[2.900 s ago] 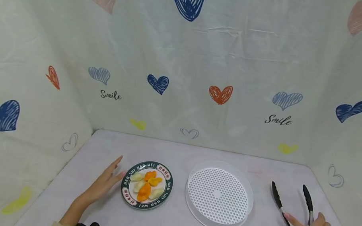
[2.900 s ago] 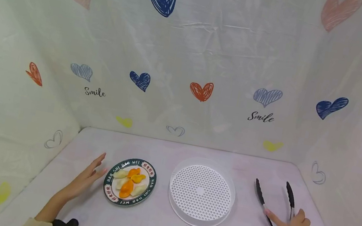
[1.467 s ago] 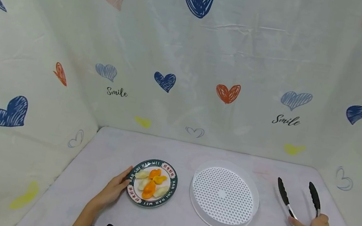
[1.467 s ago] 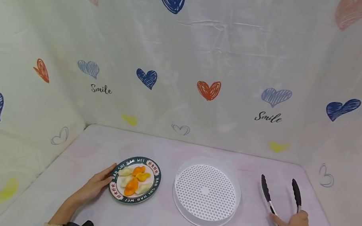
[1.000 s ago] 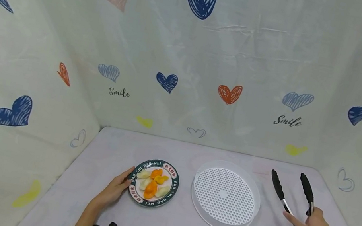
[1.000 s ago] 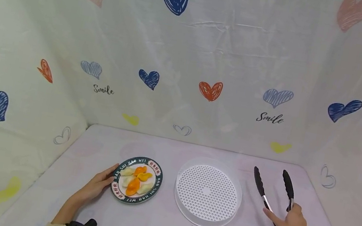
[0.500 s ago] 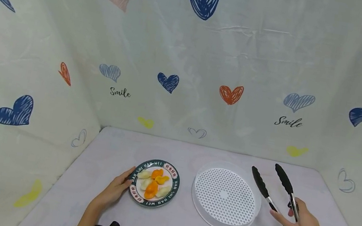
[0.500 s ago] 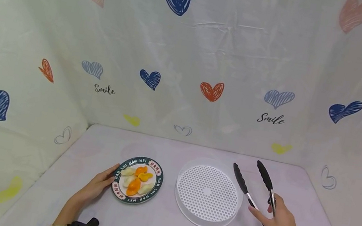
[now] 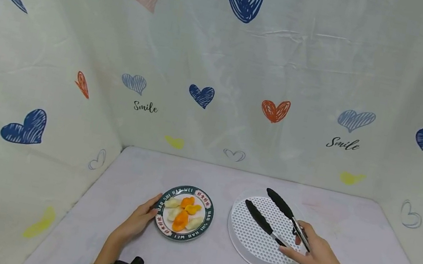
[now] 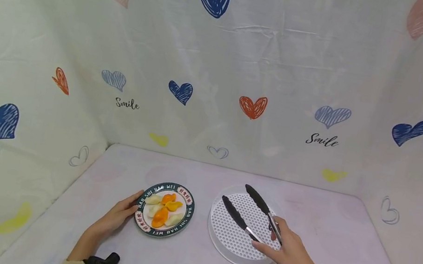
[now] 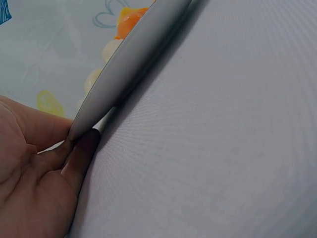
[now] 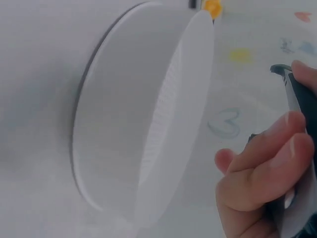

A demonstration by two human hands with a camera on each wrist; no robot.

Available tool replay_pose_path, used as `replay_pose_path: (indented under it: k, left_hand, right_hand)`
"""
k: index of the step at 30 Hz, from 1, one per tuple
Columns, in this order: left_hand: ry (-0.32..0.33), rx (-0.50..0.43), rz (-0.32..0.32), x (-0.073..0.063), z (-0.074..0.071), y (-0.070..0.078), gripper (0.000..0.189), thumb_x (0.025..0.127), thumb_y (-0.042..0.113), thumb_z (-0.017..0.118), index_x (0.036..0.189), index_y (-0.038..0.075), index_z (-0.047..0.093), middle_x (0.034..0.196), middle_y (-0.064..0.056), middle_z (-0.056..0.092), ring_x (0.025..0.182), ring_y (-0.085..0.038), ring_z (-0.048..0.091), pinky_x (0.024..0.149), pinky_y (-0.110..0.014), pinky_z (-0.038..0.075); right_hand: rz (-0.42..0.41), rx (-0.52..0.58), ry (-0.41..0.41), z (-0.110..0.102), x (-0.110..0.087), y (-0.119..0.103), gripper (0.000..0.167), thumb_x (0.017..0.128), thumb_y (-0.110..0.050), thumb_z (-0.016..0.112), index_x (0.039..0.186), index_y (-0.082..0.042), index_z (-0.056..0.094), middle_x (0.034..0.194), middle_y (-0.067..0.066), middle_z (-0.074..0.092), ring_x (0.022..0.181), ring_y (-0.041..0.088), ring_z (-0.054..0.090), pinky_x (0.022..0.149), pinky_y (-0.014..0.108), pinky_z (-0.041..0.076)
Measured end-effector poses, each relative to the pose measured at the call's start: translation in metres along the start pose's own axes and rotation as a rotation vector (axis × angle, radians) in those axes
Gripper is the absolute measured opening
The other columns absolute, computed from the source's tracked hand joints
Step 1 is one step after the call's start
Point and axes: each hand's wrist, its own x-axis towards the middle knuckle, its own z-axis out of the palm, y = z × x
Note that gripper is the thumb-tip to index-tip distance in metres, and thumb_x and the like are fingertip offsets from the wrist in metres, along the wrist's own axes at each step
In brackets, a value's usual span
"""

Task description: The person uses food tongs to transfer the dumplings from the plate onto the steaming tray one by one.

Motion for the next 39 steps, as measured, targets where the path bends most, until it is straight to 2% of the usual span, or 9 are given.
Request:
replay_pose_path:
  k: [5, 11, 14, 23, 26, 32, 34, 36, 39]
  left_hand:
    - [0.004, 0.001, -0.001, -0.001, 0.0, -0.001, 0.052, 0.104, 0.007, 0.045, 0.154, 0.001, 0.032, 0.16, -0.019, 0.028, 0.149, -0.039, 0.018, 0.118, -0.055, 0.015]
    - [0.011, -0.001, -0.012, -0.002, 0.0, -0.002, 0.052, 0.104, 0.008, 0.046, 0.154, 0.001, 0.033, 0.16, -0.019, 0.028, 0.149, -0.039, 0.018, 0.118, -0.055, 0.015]
    - [0.01, -0.005, -0.016, -0.002, -0.001, -0.002, 0.052, 0.104, 0.008, 0.046, 0.154, 0.001, 0.033, 0.16, -0.02, 0.028, 0.149, -0.039, 0.017, 0.118, -0.056, 0.015]
    - [0.008, -0.004, -0.001, -0.001, -0.001, 0.0, 0.052, 0.105, 0.008, 0.046, 0.154, 0.001, 0.032, 0.16, -0.019, 0.028, 0.149, -0.039, 0.018, 0.118, -0.055, 0.015]
    - [0.004, -0.009, -0.005, 0.0, -0.001, 0.0, 0.052, 0.105, 0.009, 0.046, 0.155, 0.002, 0.032, 0.16, -0.017, 0.028, 0.149, -0.037, 0.018, 0.118, -0.054, 0.015]
    - [0.003, -0.008, -0.002, 0.001, -0.001, -0.001, 0.052, 0.104, 0.009, 0.046, 0.154, 0.002, 0.033, 0.16, -0.019, 0.028, 0.149, -0.039, 0.018, 0.118, -0.055, 0.015]
    - [0.003, -0.006, 0.001, 0.001, -0.001, -0.001, 0.052, 0.104, 0.009, 0.046, 0.154, 0.001, 0.033, 0.16, -0.019, 0.028, 0.149, -0.039, 0.018, 0.118, -0.055, 0.015]
    - [0.003, -0.006, 0.005, 0.001, -0.001, -0.001, 0.052, 0.104, 0.008, 0.046, 0.154, 0.001, 0.032, 0.16, -0.019, 0.027, 0.149, -0.039, 0.018, 0.118, -0.055, 0.015]
    - [0.001, -0.01, 0.012, 0.001, -0.001, -0.001, 0.052, 0.104, 0.006, 0.045, 0.154, 0.0, 0.032, 0.16, -0.02, 0.027, 0.149, -0.039, 0.017, 0.118, -0.055, 0.015]
  right_hand:
    - [-0.08, 0.029, -0.093, 0.018, 0.007, -0.014, 0.074, 0.089, -0.039, 0.074, 0.138, 0.002, 0.037, 0.085, 0.007, 0.054, 0.037, 0.01, 0.046, 0.03, 0.03, 0.044]
    - [-0.207, 0.022, -0.128, 0.04, 0.016, -0.029, 0.053, 0.088, -0.04, 0.075, 0.121, -0.006, 0.051, 0.083, 0.008, 0.052, 0.052, 0.007, 0.045, 0.039, 0.026, 0.045]
    - [-0.252, -0.001, -0.138, 0.049, 0.019, -0.036, 0.053, 0.089, -0.042, 0.074, 0.12, -0.005, 0.053, 0.078, 0.005, 0.051, 0.06, 0.007, 0.044, 0.045, 0.024, 0.043]
    - [-0.282, -0.05, -0.16, 0.071, 0.023, -0.049, 0.062, 0.088, -0.048, 0.072, 0.124, 0.0, 0.055, 0.075, 0.003, 0.051, 0.065, 0.006, 0.044, 0.05, 0.022, 0.04]
    - [-0.265, -0.038, -0.181, 0.076, 0.025, -0.052, 0.058, 0.087, -0.049, 0.073, 0.116, -0.002, 0.056, 0.07, 0.004, 0.051, 0.059, 0.004, 0.04, 0.046, 0.021, 0.037]
    - [-0.211, -0.045, -0.215, 0.087, 0.027, -0.058, 0.074, 0.086, -0.053, 0.072, 0.126, 0.006, 0.054, 0.067, -0.001, 0.05, 0.057, 0.005, 0.042, 0.045, 0.022, 0.038]
    - [-0.193, -0.064, -0.219, 0.091, 0.027, -0.06, 0.08, 0.086, -0.055, 0.072, 0.13, 0.009, 0.052, 0.075, 0.002, 0.057, 0.067, 0.009, 0.051, 0.052, 0.026, 0.047]
    - [-0.178, -0.084, -0.217, 0.094, 0.027, -0.061, 0.085, 0.086, -0.056, 0.071, 0.133, 0.011, 0.05, 0.094, 0.012, 0.066, 0.084, 0.018, 0.062, 0.068, 0.036, 0.057]
    - [-0.156, -0.103, -0.22, 0.099, 0.028, -0.064, 0.089, 0.086, -0.055, 0.071, 0.137, 0.013, 0.047, 0.125, 0.025, 0.061, 0.112, 0.031, 0.06, 0.09, 0.052, 0.053]
